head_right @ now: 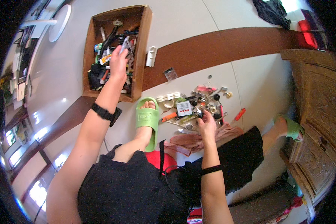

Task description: The person sits on the floor and sorts through a pile of small items, including pens, tubes, and miscellaneous hardware. They pick up each item, briefly inspect it, and place it into a wooden tray or back onto the floor.

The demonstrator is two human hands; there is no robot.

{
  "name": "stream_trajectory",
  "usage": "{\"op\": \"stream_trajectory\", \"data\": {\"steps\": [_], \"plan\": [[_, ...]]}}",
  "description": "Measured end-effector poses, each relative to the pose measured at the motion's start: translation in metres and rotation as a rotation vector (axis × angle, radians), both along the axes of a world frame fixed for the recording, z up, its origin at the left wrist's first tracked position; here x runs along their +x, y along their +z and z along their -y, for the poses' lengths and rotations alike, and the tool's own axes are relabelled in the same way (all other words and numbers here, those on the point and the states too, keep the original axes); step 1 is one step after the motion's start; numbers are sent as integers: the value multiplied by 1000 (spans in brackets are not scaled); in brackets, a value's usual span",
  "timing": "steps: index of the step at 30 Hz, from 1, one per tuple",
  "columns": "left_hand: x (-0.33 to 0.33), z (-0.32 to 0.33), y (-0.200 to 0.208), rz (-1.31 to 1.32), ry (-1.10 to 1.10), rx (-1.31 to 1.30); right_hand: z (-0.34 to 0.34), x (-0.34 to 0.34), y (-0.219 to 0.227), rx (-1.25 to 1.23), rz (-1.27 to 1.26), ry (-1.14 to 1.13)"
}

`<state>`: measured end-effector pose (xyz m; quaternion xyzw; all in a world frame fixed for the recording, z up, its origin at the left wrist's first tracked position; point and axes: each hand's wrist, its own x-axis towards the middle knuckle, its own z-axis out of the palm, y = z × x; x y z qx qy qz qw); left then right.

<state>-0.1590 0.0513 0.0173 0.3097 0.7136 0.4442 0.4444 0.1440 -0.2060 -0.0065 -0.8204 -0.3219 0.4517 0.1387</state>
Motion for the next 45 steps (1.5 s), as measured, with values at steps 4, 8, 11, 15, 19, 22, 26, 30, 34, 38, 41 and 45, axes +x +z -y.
{"op": "stream_trajectory", "data": {"steps": [4,8,11,15,19,22,26,30,34,38,41,45], "plan": [[-5,34,-9,-72,-87,123,8,-12,-11,11,43,90],[-16,54,-14,-44,-195,-265,12,-28,-12,-64,-13,150],[-21,52,-14,-199,-120,-91,10,-38,-10,39,-428,-210],[-19,37,0,-399,-77,-38,9,-31,-5,100,-560,-452],[12,66,22,-469,-285,313,3,-24,-7,62,-336,-421],[44,104,25,91,-495,123,-5,-28,-11,160,-68,-385],[72,148,4,493,-744,-345,-22,-43,-16,188,-42,-264],[81,177,-18,613,-743,-840,-38,-57,-15,136,252,26],[71,183,-28,783,-575,-1034,-38,-63,2,303,-12,-66],[54,180,-30,1063,-427,-985,-12,-83,30,449,31,363],[53,185,-32,995,-509,-898,-7,-86,33,456,-28,435],[60,192,-31,775,-644,-854,-34,-60,19,542,228,233]]}}
